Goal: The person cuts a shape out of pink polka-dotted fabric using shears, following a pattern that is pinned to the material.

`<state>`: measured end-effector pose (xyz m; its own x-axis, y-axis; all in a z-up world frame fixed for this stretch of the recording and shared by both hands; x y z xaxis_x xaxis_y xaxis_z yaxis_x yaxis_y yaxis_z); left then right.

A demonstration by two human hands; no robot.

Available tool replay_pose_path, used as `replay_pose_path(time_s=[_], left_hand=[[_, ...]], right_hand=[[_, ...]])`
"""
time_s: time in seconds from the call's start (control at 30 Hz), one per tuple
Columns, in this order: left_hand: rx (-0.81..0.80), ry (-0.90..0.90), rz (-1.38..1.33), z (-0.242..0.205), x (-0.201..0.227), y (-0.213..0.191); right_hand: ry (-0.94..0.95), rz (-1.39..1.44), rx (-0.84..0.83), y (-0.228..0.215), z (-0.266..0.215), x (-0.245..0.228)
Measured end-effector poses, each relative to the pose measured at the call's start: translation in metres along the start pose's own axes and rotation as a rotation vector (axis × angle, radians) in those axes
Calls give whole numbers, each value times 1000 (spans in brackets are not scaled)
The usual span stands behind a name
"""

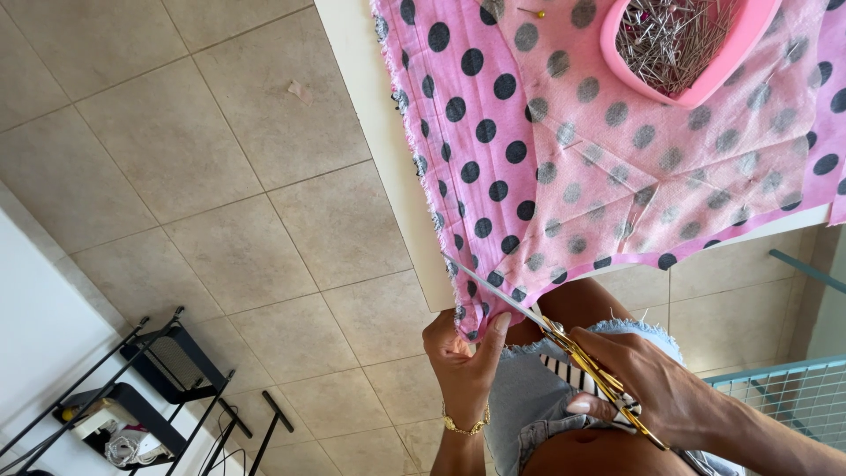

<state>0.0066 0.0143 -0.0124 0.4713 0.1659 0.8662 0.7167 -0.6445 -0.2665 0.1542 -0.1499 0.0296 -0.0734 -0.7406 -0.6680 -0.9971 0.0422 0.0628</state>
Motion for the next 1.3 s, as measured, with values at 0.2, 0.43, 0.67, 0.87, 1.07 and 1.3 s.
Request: replay_pose_path(time_s=[0.2,0.43,0.67,0.87,1.07,1.3], left_hand=[[-9,3,-10,2,5,0],[-9,12,31,2,2,-1],[11,13,52,0,-7,-1],[-30,67,76,3,-2,-2],[-3,22,39,2,-1,-2],[-6,-39,36,4,1,-2]], right_hand=[[24,30,18,1,0,2],[-9,5,9,-1,0,0],[11,-112,13,2,8,2],[-23,-34,31,0,10,-4],[-74,12,19,-3,10,-13],[50,-55,-29,-8,16,-18]])
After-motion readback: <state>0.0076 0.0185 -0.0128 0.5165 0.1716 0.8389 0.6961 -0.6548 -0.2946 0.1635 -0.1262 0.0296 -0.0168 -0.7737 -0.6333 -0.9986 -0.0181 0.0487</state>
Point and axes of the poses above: each hand's wrist, its own z-axis towards the middle knuckle, its own y-axis out of the palm, x = y × z, the point moved 2 cm from there along z, towards the middle knuckle, and after that the axes turned 8 degrees about z, right-handed, at the moved point
